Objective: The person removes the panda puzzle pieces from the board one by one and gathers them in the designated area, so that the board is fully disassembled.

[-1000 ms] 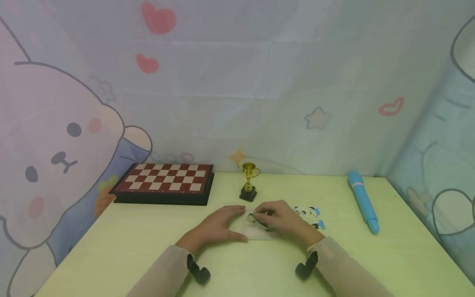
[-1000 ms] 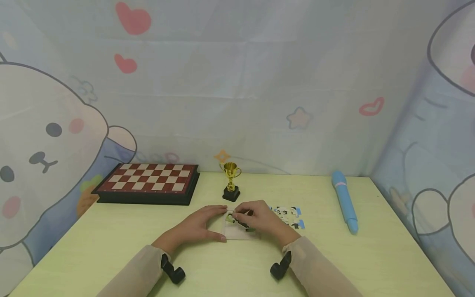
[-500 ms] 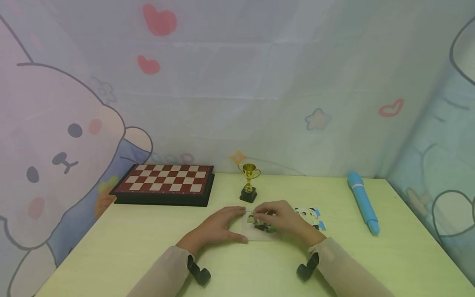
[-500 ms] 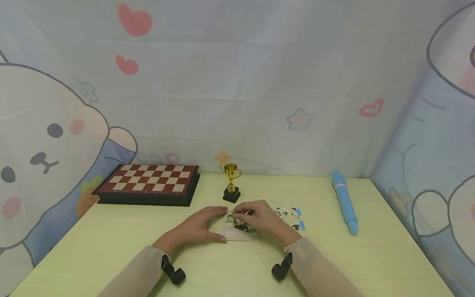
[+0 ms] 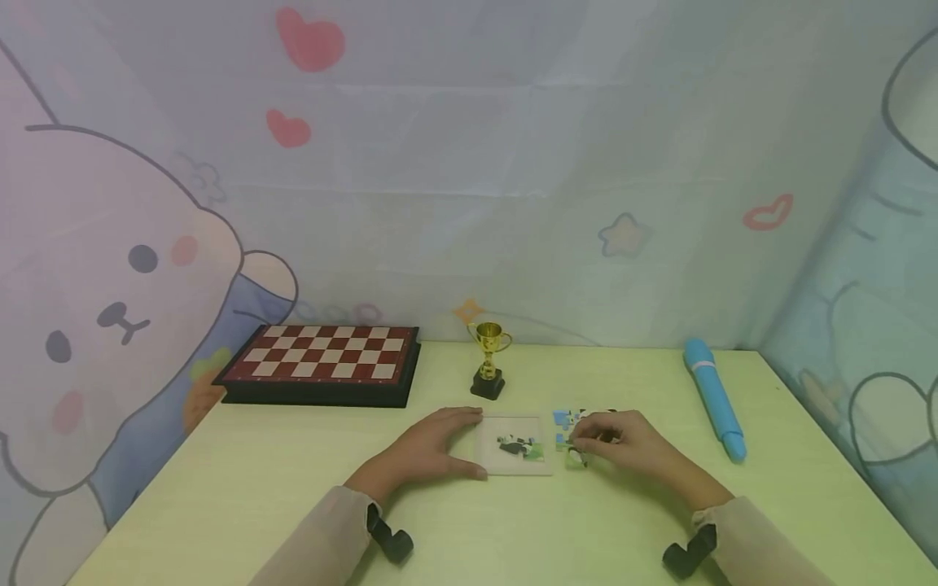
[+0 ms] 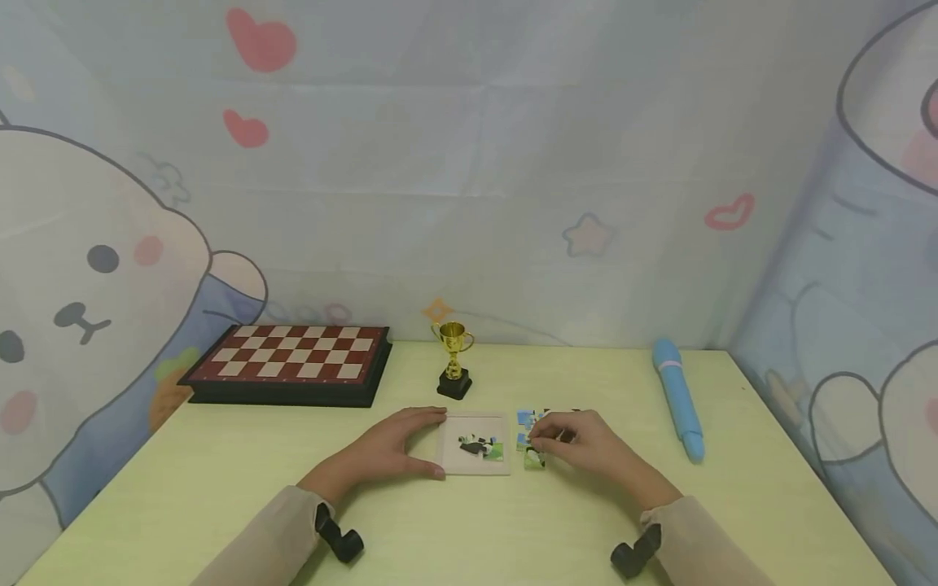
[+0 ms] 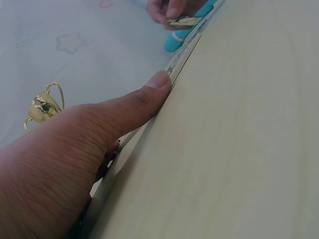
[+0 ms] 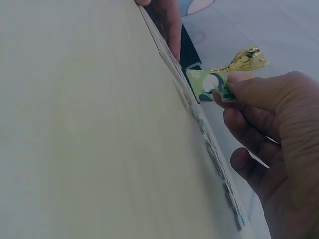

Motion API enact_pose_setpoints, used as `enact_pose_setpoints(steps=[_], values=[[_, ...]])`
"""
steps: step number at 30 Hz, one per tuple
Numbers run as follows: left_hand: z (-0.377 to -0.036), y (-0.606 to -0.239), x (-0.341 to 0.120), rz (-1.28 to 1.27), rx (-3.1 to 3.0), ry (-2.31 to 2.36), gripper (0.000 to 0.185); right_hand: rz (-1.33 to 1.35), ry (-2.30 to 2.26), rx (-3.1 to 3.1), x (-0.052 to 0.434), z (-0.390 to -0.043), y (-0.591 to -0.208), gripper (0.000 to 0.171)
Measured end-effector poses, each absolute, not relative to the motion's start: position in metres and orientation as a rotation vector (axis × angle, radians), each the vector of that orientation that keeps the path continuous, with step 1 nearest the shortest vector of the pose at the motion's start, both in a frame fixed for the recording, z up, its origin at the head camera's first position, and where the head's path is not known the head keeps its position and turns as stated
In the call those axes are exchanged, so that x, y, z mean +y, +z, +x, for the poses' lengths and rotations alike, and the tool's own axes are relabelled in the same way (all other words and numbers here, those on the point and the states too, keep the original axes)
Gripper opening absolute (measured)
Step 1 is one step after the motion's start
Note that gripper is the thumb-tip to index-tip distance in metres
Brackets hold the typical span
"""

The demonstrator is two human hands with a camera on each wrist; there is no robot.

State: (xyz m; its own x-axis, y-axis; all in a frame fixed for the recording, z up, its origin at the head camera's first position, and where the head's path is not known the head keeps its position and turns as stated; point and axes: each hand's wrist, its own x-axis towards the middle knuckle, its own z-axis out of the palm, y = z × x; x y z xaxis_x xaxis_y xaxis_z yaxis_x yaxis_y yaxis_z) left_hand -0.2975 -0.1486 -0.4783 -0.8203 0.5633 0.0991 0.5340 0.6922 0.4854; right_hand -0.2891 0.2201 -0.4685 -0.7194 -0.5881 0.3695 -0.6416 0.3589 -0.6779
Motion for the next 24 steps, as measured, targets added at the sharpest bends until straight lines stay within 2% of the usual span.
enact_pose_setpoints(steps=[6, 13, 24], values=[[-0.297, -0.477, -0.151, 0.907, 2.832, 0.812, 0.101, 1.327, 1.181, -2.479, 0.228, -0.280, -0.473, 0.011], [-0.297, -0.479, -0.151, 0.914, 2.819, 0.820, 0.100, 1.233, 1.014, -2.501, 0.220, -0.276, -0.481, 0.013], [-0.298, -0.477, -0.149, 0.912, 2.826, 0.802, 0.102, 1.224, 0.945, -2.450, 0.215, -0.274, -0.483, 0.014]])
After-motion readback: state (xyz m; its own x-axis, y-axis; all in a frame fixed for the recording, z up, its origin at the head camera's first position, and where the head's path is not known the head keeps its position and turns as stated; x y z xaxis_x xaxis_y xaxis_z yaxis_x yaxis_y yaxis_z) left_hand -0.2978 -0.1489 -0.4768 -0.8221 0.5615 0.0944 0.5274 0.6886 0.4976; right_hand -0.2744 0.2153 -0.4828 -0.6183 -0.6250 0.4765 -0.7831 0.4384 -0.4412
